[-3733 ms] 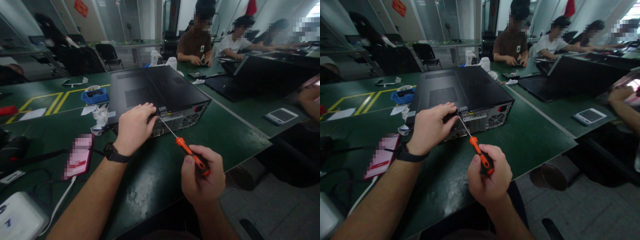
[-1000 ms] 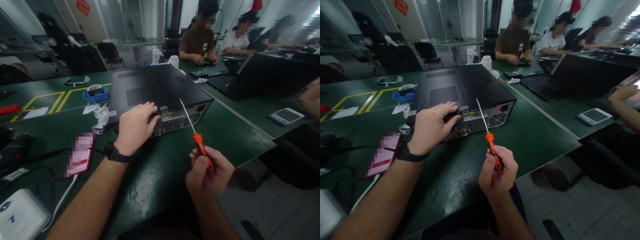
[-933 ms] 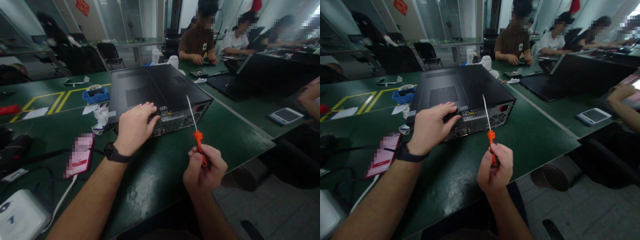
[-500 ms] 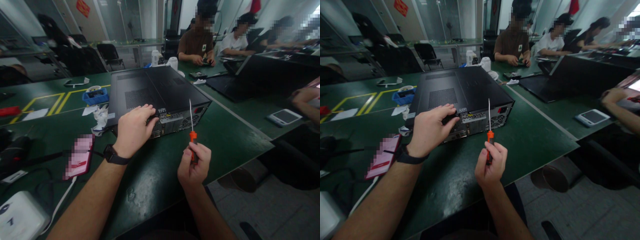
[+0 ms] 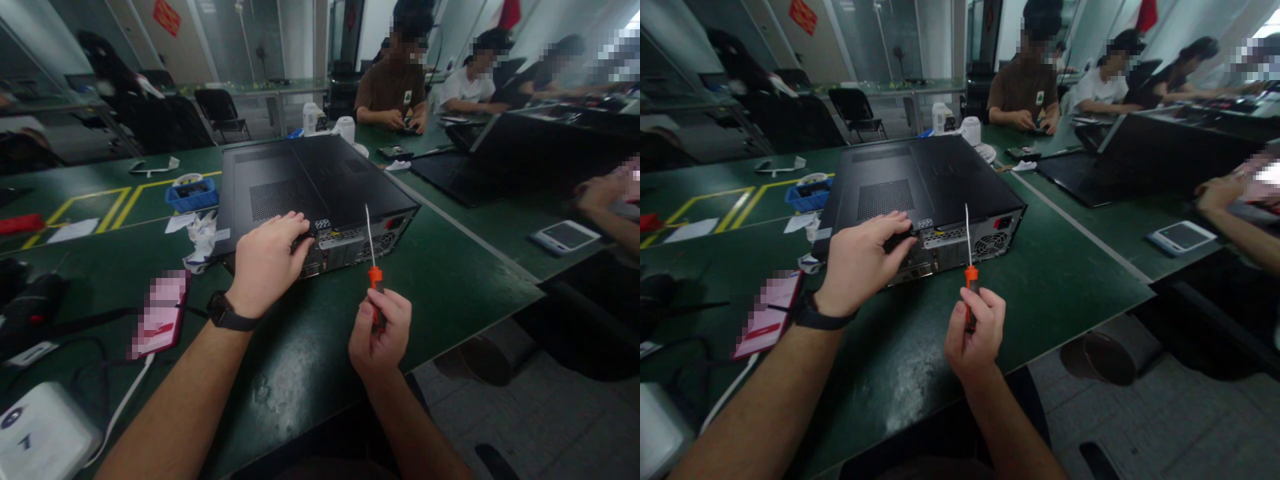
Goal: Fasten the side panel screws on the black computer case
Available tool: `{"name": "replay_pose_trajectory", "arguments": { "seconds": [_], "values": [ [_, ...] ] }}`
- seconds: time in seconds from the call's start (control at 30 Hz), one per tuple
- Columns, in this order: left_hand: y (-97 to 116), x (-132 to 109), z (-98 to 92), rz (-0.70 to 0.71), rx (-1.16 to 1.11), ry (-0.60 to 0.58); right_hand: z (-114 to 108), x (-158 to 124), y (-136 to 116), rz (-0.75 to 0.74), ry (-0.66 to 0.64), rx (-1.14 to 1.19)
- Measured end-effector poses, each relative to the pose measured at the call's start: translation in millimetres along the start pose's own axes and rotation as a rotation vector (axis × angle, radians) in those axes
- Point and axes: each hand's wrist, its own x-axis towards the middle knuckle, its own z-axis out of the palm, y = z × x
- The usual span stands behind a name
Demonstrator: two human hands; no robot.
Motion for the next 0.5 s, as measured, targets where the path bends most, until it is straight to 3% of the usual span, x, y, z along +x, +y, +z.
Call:
{"name": "replay_pose_trajectory", "arguments": {
  "seconds": [0.5],
  "values": [
    [0.3,-0.4,-0.6,0.002,-0.010,-0.002,-0.3,-2.3,0.6,0.008,-0.020,0.025]
  ]
}}
